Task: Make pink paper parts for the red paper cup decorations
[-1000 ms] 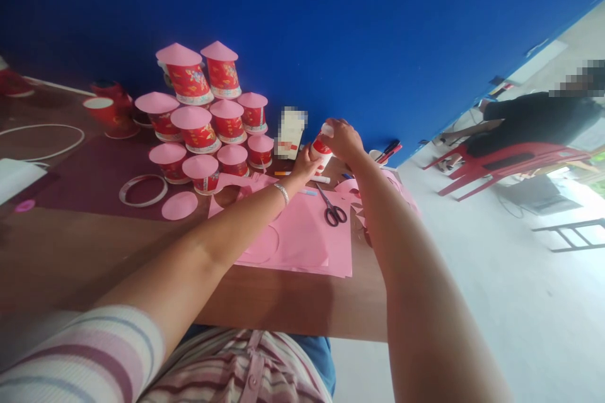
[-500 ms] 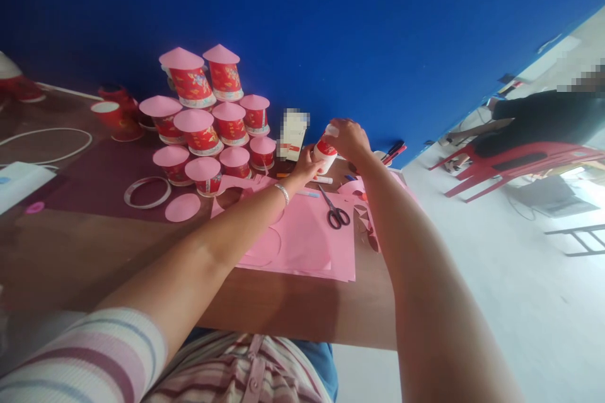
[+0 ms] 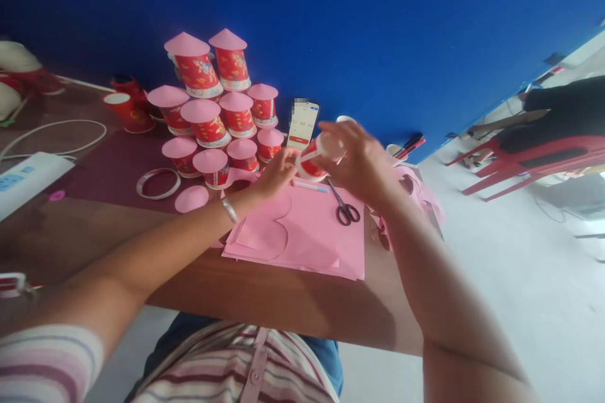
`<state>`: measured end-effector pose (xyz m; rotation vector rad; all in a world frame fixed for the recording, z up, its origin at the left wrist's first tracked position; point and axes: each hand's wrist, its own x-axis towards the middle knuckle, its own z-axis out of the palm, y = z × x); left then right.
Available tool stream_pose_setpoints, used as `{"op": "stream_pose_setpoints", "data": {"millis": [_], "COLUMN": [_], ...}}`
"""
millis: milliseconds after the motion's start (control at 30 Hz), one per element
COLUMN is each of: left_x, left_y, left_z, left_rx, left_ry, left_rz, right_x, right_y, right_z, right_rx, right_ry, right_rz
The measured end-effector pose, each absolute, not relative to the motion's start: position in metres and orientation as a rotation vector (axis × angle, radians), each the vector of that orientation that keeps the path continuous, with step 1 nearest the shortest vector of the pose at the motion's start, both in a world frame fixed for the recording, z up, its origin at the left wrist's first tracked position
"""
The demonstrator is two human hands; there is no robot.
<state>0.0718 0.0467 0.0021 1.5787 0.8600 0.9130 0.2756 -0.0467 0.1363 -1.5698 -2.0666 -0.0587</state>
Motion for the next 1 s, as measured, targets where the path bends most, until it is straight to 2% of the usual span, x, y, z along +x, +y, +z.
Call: {"op": "stream_pose_setpoints", "data": {"millis": [133, 300, 633, 733, 1000], "left_x": [0.013, -0.006, -0.014, -0.015, -0.017], "left_y": [0.037, 0.035, 0.029, 0.023, 0.018], "left_z": [-0.021, -0.029, -0.036, -0.036, -0.03], "left_rx": [1.654, 1.692, 1.786, 1.782, 1.913], "left_ry": [0.857, 0.924, 0.851, 0.825, 0.821], "left_rz": [0.926, 0.94, 1.09, 1.111, 1.191], "right_x": [0.242, 0.217, 0.243, 0.263, 0.266], "right_y": [-0.069, -0.069, -0.066, -0.064, -0.056], "right_z": [0.079, 0.032, 0.019, 0.016, -0.02], "right_rx": [-1.52, -1.431, -1.333, -1.471, -1.675], "right_ry": [-2.14, -2.215, -1.932, -1.951, -2.231], "right_rz": [0.123, 0.215, 0.563, 0.461, -0.141]}}
